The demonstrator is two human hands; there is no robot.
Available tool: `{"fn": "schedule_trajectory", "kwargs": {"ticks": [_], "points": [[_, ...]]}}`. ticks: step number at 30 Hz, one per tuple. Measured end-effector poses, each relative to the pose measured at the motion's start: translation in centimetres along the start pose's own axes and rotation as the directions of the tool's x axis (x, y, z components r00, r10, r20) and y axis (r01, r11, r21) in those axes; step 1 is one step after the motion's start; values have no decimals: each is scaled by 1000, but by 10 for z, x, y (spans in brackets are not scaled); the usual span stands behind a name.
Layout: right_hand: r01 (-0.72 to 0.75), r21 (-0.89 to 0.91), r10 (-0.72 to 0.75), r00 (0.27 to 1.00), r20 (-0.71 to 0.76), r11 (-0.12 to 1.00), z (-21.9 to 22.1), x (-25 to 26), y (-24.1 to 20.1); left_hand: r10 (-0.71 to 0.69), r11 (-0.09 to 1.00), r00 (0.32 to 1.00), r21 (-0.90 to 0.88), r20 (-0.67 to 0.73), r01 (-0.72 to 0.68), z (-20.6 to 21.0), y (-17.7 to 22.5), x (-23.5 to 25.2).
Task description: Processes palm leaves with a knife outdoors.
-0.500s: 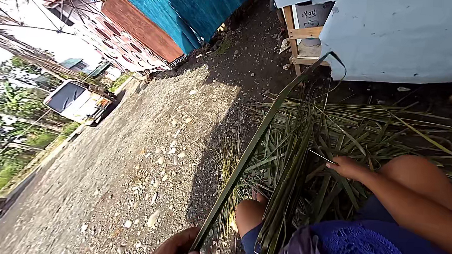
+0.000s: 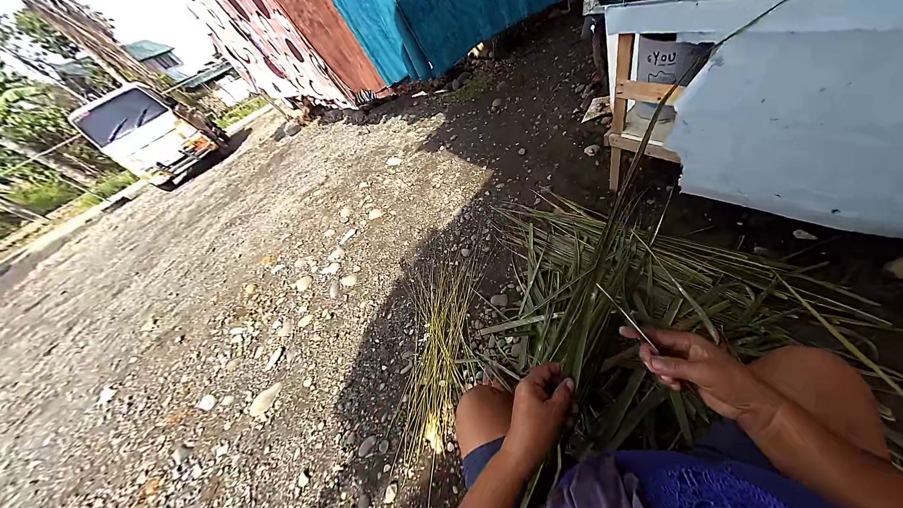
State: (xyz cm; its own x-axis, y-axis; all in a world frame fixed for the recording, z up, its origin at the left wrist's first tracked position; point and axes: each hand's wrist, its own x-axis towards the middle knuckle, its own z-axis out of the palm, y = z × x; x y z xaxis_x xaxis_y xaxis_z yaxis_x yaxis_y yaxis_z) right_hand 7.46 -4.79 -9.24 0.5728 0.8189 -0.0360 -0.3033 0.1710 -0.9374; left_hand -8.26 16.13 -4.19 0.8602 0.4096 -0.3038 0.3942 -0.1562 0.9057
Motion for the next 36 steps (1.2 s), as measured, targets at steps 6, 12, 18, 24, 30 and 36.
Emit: {"fn": "schedule_trajectory", "kwargs": {"ticks": [6,12,18,24,30,36], "points": [[-117,10,115,988,106,993,44,-1,5,121,991,990,-49,-72,-124,27,2,10],[-159,214,136,984,119,964,47,3,9,383,922,919,102,-97,-373,38,-12,10],[-62,165,47,995,92,984,42,2,16,239,969,971,-77,28,-236,30,-2,9],[143,155,-154,986,60,977,39,1,21,138,891,941,-453,308,18,15,-1,14],[198,40,-190,971,-144,979,44,3,22,145,896,894,-439,424,63,6,-5,20],[128,79,-101,953,-285,989,33,20,16,30,979,891,-195,453,66,-14,-19,26]]}}
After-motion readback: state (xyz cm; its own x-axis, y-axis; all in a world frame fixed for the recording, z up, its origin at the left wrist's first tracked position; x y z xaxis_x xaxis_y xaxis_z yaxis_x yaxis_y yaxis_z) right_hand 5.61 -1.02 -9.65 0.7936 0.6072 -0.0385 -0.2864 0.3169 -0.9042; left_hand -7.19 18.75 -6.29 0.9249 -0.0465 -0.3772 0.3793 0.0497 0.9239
